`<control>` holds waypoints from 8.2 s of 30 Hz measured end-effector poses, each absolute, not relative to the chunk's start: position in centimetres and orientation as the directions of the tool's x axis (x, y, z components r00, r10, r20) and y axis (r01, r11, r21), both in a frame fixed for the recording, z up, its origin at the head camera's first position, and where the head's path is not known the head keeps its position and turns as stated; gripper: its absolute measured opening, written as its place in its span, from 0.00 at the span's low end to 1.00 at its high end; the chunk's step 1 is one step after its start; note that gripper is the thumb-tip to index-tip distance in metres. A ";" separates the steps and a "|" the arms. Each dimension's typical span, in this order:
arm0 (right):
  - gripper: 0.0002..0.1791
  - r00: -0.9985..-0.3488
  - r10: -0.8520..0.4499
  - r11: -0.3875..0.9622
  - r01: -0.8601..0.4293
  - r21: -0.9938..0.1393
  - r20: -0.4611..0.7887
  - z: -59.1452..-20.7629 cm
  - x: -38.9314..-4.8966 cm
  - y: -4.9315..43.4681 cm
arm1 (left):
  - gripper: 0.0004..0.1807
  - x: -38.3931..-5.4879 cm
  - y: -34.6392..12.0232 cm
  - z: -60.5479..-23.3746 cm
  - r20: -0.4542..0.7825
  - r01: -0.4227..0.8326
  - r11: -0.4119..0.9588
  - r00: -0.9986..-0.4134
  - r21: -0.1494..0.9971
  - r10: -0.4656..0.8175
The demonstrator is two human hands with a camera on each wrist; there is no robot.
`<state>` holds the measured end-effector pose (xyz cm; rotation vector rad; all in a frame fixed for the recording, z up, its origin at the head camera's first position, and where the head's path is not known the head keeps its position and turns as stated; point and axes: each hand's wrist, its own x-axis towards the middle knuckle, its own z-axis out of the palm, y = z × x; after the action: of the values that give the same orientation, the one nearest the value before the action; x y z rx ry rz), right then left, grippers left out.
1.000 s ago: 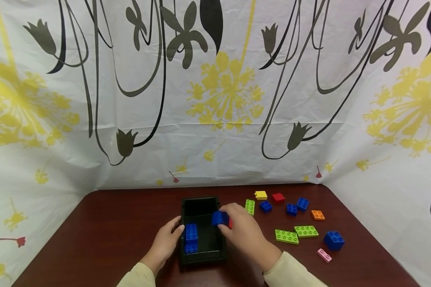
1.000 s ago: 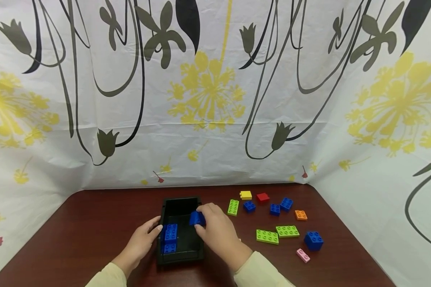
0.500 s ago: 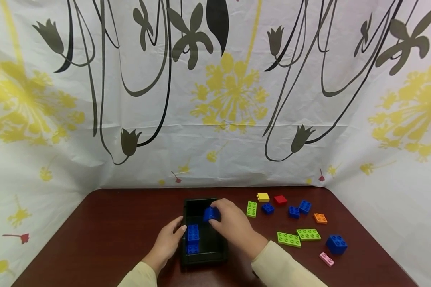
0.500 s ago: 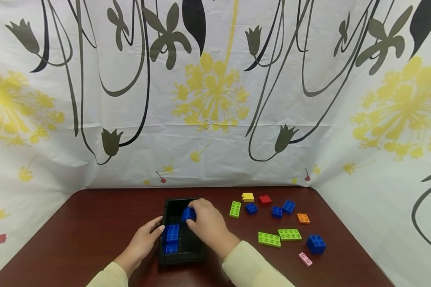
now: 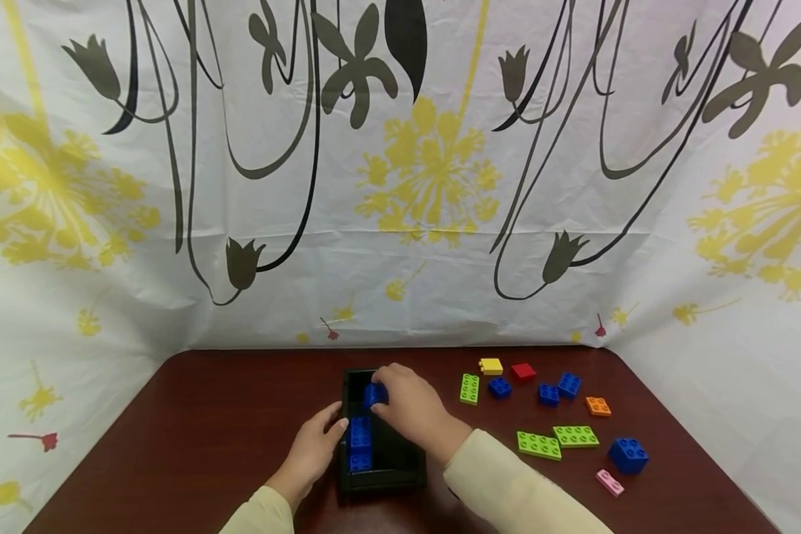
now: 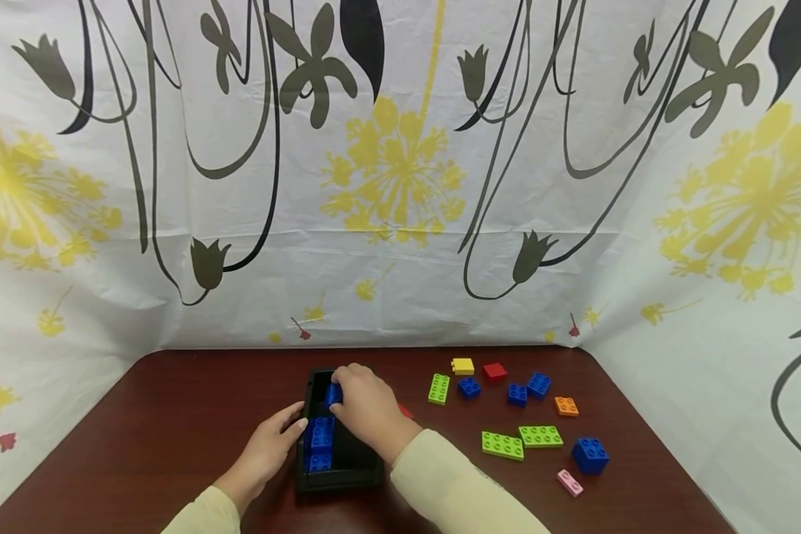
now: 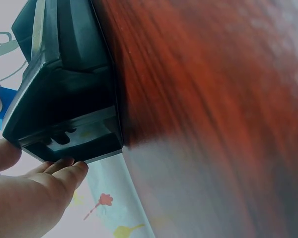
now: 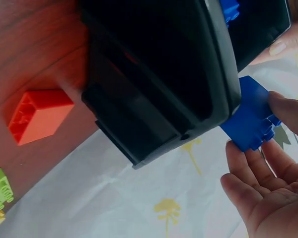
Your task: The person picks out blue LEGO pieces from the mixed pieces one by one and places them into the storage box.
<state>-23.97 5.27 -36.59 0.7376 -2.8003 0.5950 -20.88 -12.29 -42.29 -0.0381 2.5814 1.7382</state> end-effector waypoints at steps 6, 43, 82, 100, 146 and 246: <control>0.20 -0.868 -0.443 0.830 -0.492 -0.263 0.224 -36.2 -24.8 4.2 | 0.27 -20.9 -12.3 -42.3 -0.037 -0.035 0.377 -0.999 0.925 0.000; 0.13 -0.897 -0.440 0.883 -0.440 -0.161 0.040 -36.4 -27.8 0.7 | 0.27 -20.9 -12.4 -42.1 -0.040 -0.034 0.377 -0.999 0.926 0.009; 0.13 -0.941 -0.337 0.934 -0.334 -0.127 -0.006 -37.7 -27.7 -1.5 | 0.28 -20.8 -12.6 -42.3 -0.035 -0.021 0.350 -0.999 0.937 0.034; 0.11 -0.942 -0.334 0.935 -0.326 -0.141 -0.036 -38.1 -27.7 -1.5 | 0.28 -20.9 -12.7 -41.9 -0.059 -0.038 0.348 -0.997 0.937 0.048; 0.16 -0.912 -0.410 0.893 -0.396 -0.213 -0.025 -36.8 -26.7 0.1 | 0.27 -21.0 -12.6 -42.4 -0.034 -0.024 0.362 -0.999 0.932 0.021; 0.09 -0.996 0.090 0.959 0.085 -0.271 0.005 -43.0 -32.2 20.8 | 0.28 -21.1 -12.4 -42.3 -0.056 -0.050 0.378 -0.998 0.924 0.004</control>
<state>-32.23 20.75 -43.01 -0.1386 -3.0923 0.4269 -21.08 -12.44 -42.25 -0.0427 2.5673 1.7249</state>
